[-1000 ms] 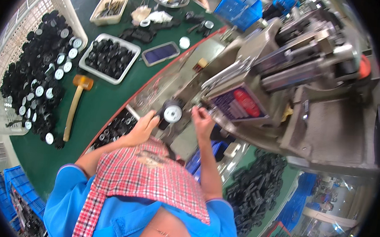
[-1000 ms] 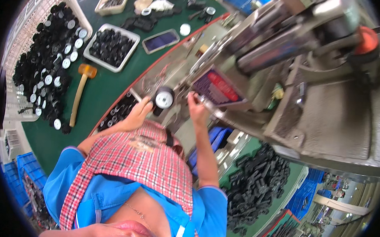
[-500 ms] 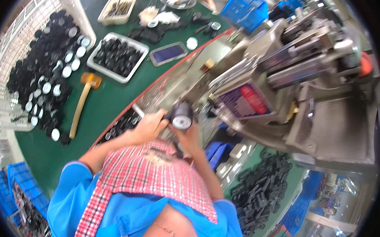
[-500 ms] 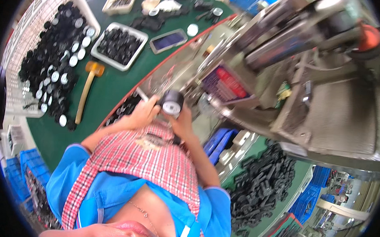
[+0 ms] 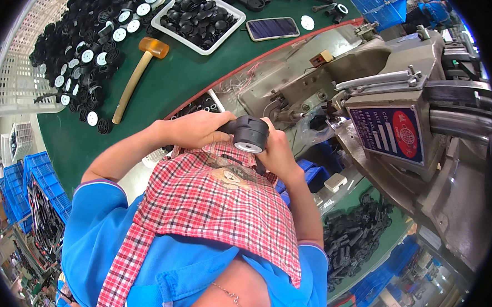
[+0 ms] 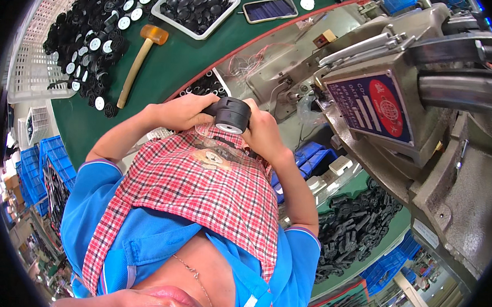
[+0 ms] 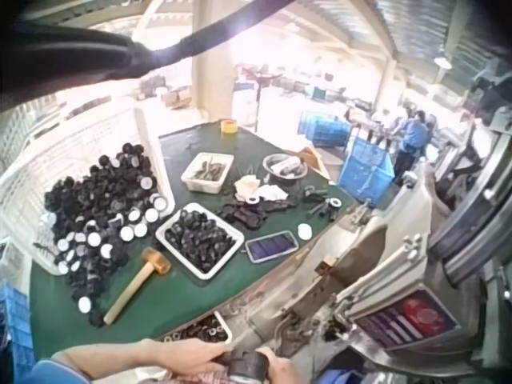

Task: The person assembles small black shoe components by inserting white circular inserts into them using a press machine and a rubber mallet. The person repeatedly picks up parts, places them in the machine, operates the press, and taps the assembled parts with the mallet before moving them aside.

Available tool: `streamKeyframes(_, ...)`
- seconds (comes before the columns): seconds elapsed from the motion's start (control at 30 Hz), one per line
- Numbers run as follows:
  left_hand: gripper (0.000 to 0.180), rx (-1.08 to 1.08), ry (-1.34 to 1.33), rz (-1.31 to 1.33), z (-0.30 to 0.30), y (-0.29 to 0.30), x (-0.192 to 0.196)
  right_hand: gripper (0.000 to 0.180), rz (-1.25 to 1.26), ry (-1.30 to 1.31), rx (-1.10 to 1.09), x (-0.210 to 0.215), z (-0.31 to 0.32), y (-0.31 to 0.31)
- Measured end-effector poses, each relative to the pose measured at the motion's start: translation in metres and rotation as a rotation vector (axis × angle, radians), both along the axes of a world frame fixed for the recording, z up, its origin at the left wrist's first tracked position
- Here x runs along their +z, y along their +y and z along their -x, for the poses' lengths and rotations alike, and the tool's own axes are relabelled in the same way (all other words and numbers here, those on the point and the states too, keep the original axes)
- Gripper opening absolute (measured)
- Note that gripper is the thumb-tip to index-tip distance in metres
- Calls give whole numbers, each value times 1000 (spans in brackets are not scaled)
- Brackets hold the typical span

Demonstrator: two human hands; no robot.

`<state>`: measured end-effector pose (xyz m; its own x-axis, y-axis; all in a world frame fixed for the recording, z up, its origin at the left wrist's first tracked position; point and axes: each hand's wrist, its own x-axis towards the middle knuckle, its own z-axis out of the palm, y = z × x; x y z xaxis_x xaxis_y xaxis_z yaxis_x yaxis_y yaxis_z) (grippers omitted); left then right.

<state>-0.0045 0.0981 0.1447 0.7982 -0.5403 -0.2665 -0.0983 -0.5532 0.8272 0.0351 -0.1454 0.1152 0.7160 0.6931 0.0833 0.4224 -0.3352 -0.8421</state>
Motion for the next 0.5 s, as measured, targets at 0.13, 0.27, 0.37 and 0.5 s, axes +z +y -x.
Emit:
streamKeyframes(0.13, 38, -240, -251, -286, -8, 20, -7, 34, 505, -149, 123, -3, -2, 2)
streamKeyframes(0.27, 34, -189, -410, -244, -8, 22, -4, 15, 456, -373, 48, -11, 1, 9)
streamKeyframes(0.37, 34, -211, -292, -403, -4, 10, 7, 12, 543, -373, 67, -1, -1, 8)
streamKeyframes(0.5, 34, -316, -283, -573, -2, 4, -6, 11, 784, -331, 163, -6, 8, 17)
